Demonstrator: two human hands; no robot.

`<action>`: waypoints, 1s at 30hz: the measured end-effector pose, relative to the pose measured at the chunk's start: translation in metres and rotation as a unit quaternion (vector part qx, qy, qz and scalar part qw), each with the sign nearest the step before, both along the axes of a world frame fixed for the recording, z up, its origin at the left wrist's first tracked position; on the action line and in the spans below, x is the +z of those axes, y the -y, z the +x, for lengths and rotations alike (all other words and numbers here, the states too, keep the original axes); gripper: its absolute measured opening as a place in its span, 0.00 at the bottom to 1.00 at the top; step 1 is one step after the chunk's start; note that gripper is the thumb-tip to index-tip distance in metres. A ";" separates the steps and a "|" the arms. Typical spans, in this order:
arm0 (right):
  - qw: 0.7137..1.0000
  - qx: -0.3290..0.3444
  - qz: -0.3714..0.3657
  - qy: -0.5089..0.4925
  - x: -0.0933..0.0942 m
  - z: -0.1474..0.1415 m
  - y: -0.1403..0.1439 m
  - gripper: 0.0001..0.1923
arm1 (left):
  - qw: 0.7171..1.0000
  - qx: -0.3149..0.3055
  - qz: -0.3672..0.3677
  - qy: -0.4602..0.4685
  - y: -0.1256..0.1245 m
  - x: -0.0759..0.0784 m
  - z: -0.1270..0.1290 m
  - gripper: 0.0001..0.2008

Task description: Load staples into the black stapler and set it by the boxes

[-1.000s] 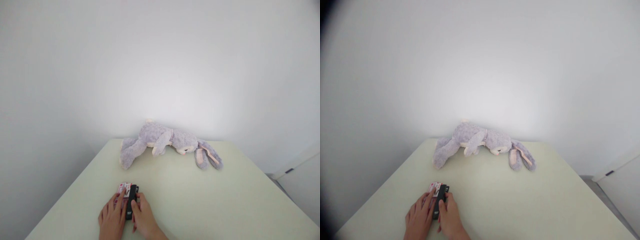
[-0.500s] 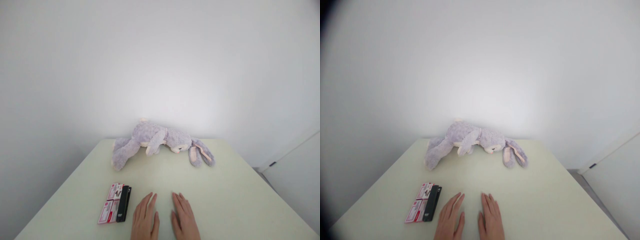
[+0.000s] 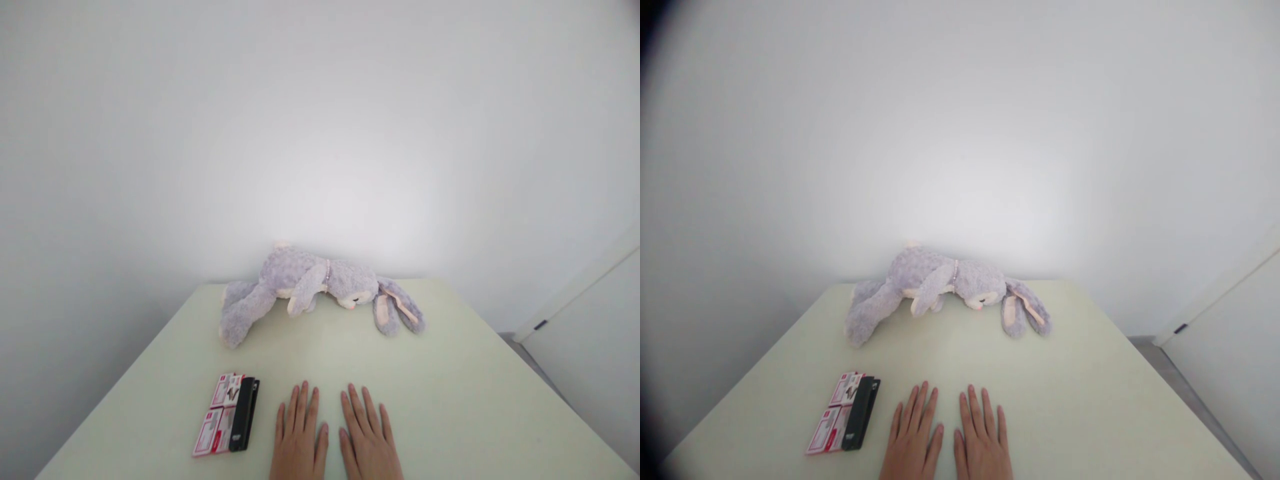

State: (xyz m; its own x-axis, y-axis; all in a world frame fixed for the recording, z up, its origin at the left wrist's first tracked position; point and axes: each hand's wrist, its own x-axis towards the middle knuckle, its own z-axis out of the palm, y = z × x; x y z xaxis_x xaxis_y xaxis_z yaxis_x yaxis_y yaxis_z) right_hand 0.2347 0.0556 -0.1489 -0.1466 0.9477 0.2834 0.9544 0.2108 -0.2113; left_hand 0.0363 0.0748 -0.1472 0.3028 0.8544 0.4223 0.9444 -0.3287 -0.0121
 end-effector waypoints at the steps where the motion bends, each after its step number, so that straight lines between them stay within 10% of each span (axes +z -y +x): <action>1: 1.000 0.002 -0.001 0.000 0.002 0.000 0.000 0.33 | 1.000 0.003 -0.003 0.001 0.001 0.001 0.001 0.33; 15: 1.000 -0.010 -0.006 -0.029 -0.017 -0.003 -0.005 0.34 | 1.000 -0.010 0.004 0.007 -0.005 -0.010 -0.004 0.33; 30: 0.999 0.004 -0.042 -0.021 0.005 -0.002 0.001 0.33 | 1.000 0.002 -0.001 0.013 0.001 0.002 0.000 0.33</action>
